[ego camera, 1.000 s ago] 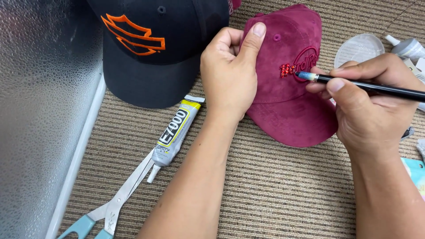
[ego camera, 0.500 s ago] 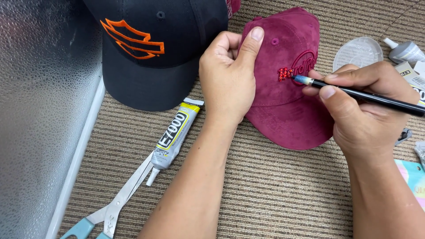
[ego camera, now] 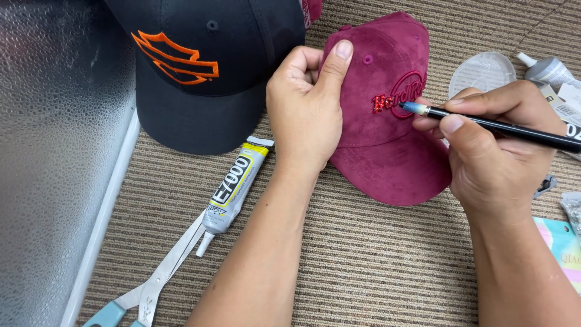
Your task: Applying small red rhinestones to a logo on a maroon baseball cap using a wax picker tool and glue.
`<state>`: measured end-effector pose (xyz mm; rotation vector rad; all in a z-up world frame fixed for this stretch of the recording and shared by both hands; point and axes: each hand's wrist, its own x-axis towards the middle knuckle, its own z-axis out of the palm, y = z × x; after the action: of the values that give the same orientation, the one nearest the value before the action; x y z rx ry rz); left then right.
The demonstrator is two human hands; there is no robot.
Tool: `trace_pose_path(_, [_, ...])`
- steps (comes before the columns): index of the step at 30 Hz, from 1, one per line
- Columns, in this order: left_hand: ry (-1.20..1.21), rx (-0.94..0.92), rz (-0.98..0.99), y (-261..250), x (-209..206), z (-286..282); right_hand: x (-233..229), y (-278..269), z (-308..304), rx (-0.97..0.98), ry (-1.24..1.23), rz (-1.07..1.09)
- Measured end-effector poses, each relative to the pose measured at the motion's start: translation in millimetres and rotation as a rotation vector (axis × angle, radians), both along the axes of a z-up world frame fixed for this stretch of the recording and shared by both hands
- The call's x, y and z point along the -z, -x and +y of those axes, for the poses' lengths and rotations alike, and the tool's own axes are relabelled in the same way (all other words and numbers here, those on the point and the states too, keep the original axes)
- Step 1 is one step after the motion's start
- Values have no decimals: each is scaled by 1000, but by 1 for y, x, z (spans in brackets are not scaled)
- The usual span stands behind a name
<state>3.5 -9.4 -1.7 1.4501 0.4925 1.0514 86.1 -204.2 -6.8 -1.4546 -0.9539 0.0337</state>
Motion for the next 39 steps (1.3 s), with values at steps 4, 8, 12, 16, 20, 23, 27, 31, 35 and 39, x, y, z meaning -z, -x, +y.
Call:
trace_pose_path(4, [4,-4,8,0,0,0,-4,5,3,-5,6,15])
trace_pose_path(8, [24,1,12,-1,-1,0,-7,9,5,31,63,-46])
trace_pose_path(12, [33,0,44,1,-2,0,-12,13,8,49,115,-97])
trace_pose_path(16, [26,1,40,1,-2,0,-11,12,9,40,101,-116])
trace_pose_path(20, [7,-5,31,0,-1,-1,-12,13,9,28,93,-86])
trace_pose_path(23, [0,-4,34,0,-1,-1,-11,12,8,25,96,-89])
trace_pose_path(27, [-11,-6,28,0,-1,0,-12,11,9,22,97,-111])
trace_pose_path(31, [-14,-7,51,1,-2,-1,-8,9,6,34,77,-72])
trace_pose_path(35, [-7,-5,41,1,-2,-1,-12,13,9,13,74,-51])
trace_pose_path(39, [-12,-13,48,1,-2,0,-13,13,9,15,92,-88])
